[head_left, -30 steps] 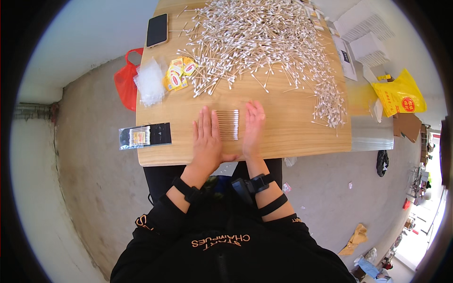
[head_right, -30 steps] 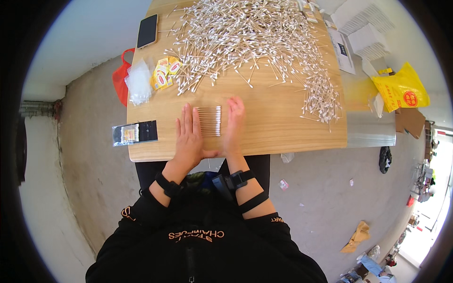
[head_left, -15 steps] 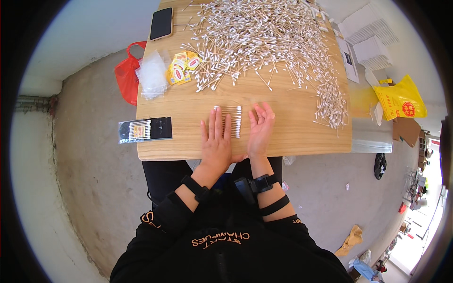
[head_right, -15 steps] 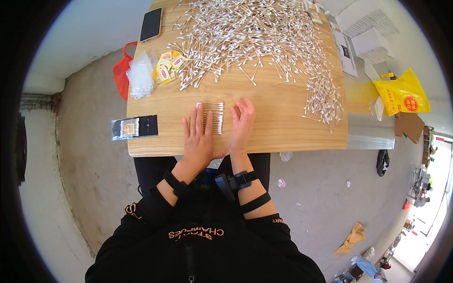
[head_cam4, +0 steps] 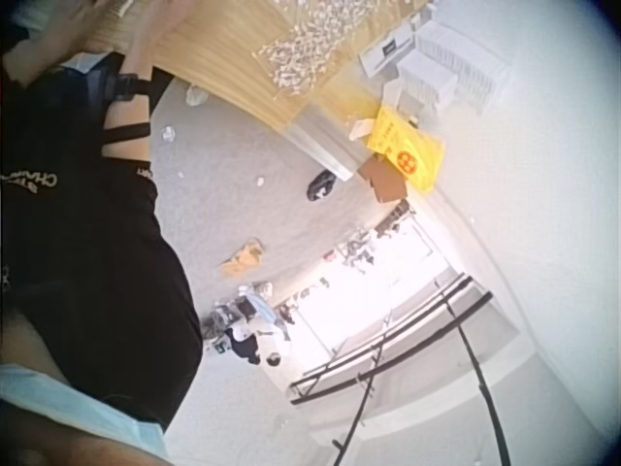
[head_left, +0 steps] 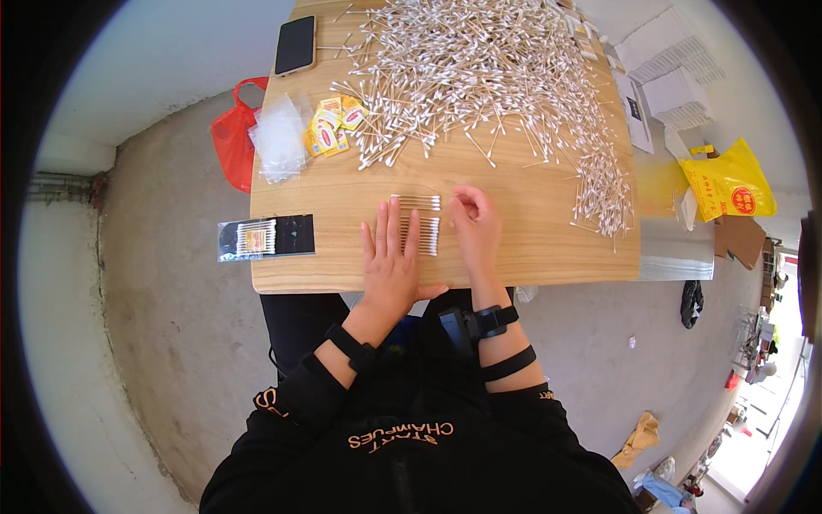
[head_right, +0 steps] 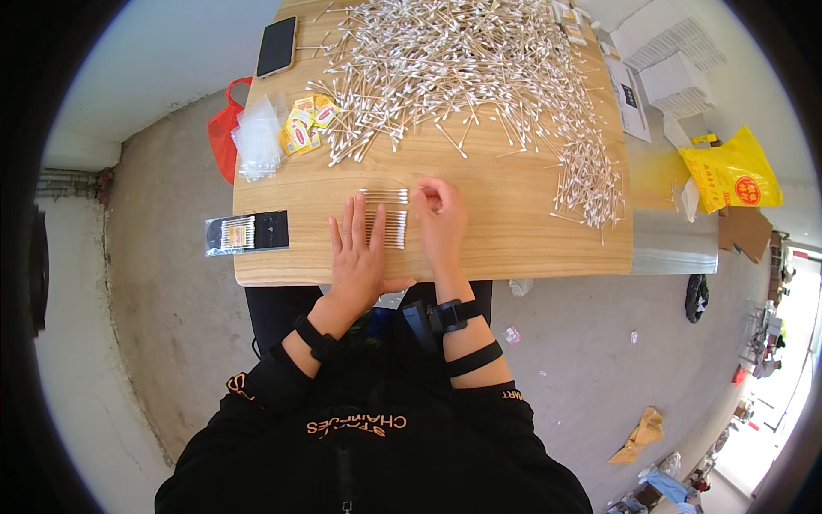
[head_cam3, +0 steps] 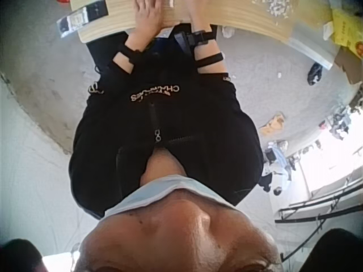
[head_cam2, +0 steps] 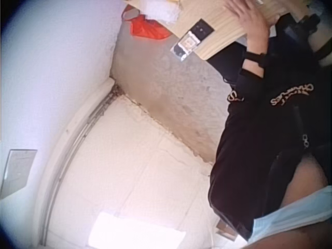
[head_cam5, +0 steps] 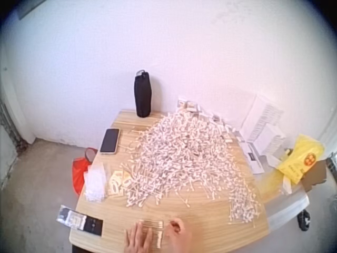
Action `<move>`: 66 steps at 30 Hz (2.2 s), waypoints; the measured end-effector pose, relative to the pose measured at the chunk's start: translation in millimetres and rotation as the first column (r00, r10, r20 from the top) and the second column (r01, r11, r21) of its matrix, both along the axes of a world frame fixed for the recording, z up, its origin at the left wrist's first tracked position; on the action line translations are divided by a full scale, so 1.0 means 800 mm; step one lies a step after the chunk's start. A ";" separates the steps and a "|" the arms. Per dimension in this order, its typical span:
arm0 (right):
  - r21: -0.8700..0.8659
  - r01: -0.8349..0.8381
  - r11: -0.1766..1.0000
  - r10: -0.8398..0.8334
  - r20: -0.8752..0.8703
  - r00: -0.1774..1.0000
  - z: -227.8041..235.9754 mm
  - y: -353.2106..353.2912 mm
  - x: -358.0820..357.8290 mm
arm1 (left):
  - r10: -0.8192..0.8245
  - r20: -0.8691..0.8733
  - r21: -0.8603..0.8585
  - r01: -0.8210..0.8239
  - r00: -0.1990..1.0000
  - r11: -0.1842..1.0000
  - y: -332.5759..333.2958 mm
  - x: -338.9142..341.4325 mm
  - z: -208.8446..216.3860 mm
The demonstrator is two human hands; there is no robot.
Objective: Organizing and aligning cotton swabs on a wooden table.
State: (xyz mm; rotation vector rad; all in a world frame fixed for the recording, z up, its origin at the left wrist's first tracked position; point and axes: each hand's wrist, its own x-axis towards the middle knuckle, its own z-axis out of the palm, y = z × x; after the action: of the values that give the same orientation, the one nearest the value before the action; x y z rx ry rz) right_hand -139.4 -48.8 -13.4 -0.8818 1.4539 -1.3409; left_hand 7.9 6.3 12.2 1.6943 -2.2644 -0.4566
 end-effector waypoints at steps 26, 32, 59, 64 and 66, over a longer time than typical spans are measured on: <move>-0.227 -0.290 0.930 0.195 -0.366 0.910 0.007 0.038 0.116 | 0.061 0.328 -0.147 -0.013 0.943 0.989 0.009 0.053 -0.032; -0.251 -0.341 0.906 0.254 -0.322 0.912 0.006 0.039 0.211 | 0.097 0.241 -0.078 -0.080 0.966 0.994 0.019 0.137 -0.012; -0.129 -0.517 0.846 0.082 -0.927 0.366 0.004 -0.016 0.264 | 0.137 0.280 -0.001 -0.142 0.950 0.990 0.012 0.207 0.014; -0.144 -0.498 0.855 0.000 -0.960 0.278 -0.007 -0.026 0.252 | 0.300 0.011 -0.086 -0.298 0.954 0.951 0.001 0.255 0.023; -0.188 -0.501 0.845 -0.042 -0.957 0.287 -0.005 -0.024 0.260 | 0.607 -0.204 -0.133 -0.636 0.768 0.760 -0.005 0.292 -0.002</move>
State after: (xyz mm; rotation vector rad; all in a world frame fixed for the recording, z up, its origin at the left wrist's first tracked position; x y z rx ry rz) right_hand 68.4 -68.0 -17.8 -2.4623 1.6925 -0.8749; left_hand 241.7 2.6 10.4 2.0816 -1.4423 -0.1830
